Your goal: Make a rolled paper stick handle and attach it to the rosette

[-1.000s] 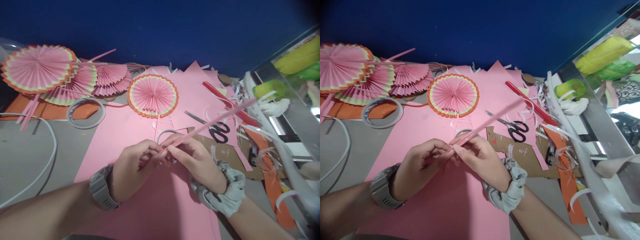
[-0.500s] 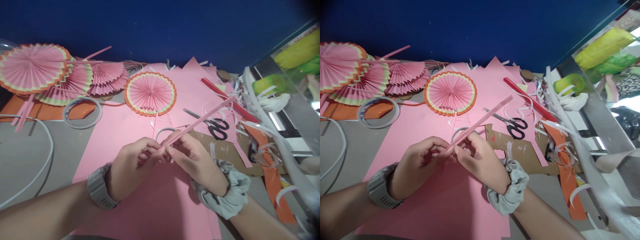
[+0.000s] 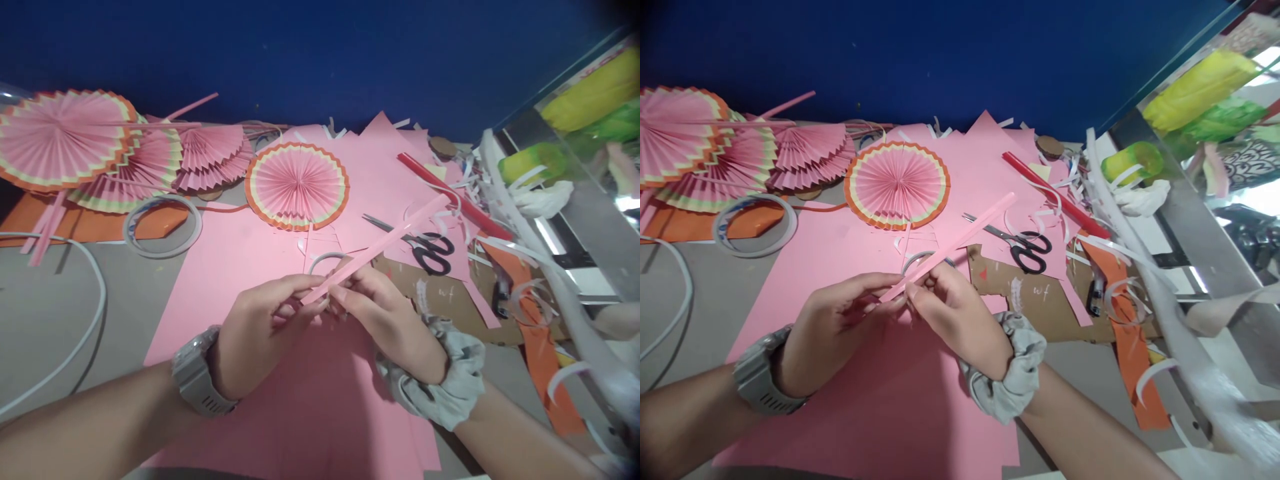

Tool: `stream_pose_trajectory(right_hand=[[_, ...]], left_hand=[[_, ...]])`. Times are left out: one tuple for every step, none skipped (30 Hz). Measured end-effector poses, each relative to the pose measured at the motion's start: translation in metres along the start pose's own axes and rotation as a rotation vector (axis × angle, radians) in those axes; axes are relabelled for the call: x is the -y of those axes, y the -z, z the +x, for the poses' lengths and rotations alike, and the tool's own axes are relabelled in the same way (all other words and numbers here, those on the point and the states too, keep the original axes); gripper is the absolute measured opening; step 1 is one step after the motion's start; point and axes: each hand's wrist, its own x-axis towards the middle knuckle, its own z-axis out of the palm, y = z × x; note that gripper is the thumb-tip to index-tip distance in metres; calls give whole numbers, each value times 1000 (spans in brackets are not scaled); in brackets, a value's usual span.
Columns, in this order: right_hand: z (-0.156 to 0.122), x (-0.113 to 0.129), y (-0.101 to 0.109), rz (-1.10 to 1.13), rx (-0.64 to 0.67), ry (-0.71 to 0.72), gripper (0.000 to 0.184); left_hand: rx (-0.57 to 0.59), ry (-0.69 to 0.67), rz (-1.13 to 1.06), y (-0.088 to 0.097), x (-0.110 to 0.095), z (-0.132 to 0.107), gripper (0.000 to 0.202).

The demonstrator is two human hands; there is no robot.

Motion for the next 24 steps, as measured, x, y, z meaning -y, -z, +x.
stream_pose_trajectory(right_hand=[[0, 0, 0, 3, 1, 0, 12], [0, 1, 0, 12, 6, 5, 12], [0, 1, 0, 22, 19, 13, 12], [-1, 2, 1, 33, 40, 26, 12], [-1, 3, 2, 44, 56, 39, 12], [-2, 4, 2, 49, 58, 48, 9], [-2, 5, 3, 43, 45, 51, 5], [-2, 6, 4, 19, 27, 53, 3], [-2, 7, 5, -19, 8, 59, 3], [-2, 7, 5, -63, -5, 69, 3], [-1, 8, 6, -108, -4, 84, 3], [0, 8, 6, -143, 6, 104, 3], [0, 8, 7, -167, 12, 120, 5], [1, 8, 7, -178, 12, 133, 6], [2, 7, 7, -178, 7, 139, 6], [2, 7, 7, -176, 2, 140, 5], [2, 6, 7, -174, -5, 136, 5], [2, 6, 7, -171, -13, 129, 5], [2, 6, 6, -168, -17, 119, 5], [2, 6, 6, -167, -23, 109, 6], [2, 7, 5, -167, -30, 98, 7], [2, 7, 5, -169, -37, 91, 9], [2, 7, 5, -170, -42, 84, 10], [2, 7, 4, -166, -46, 74, 12]], left_hand=[[5, -8, 1, 0, 0, 1, 22], [12, -15, -5, 1, 0, 1, 21], [10, -24, -14, 1, 0, 2, 21], [3, -30, -22, 2, 0, 2, 20], [-9, -36, -34, 2, 1, 2, 19], [-23, -34, -47, 2, 1, 2, 18], [-35, -22, -61, 2, 2, 2, 17], [-42, -4, -76, 2, 2, 2, 16], [-43, 19, -92, 2, 2, 2, 15], [-41, 39, -108, 2, 2, 1, 14], [-41, 56, -116, 2, 2, 1, 13], [-39, 68, -119, 1, 2, 1, 12], [-38, 74, -118, 1, 2, 1, 12], [-35, 79, -113, 1, 2, 1, 11], [-31, 83, -107, 1, 2, 1, 11], [-29, 83, -101, 1, 2, 2, 11], [-28, 80, -97, 1, 2, 2, 11], [-28, 76, -97, 2, 2, 2, 11], [-26, 74, -97, 2, 1, 2, 12], [-22, 72, -98, 1, 1, 2, 12], [-20, 72, -98, 1, 1, 2, 12], [-20, 71, -95, 1, 0, 2, 12], [-18, 72, -90, 1, 0, 2, 12], [-18, 71, -82, 2, 0, 2, 13]])
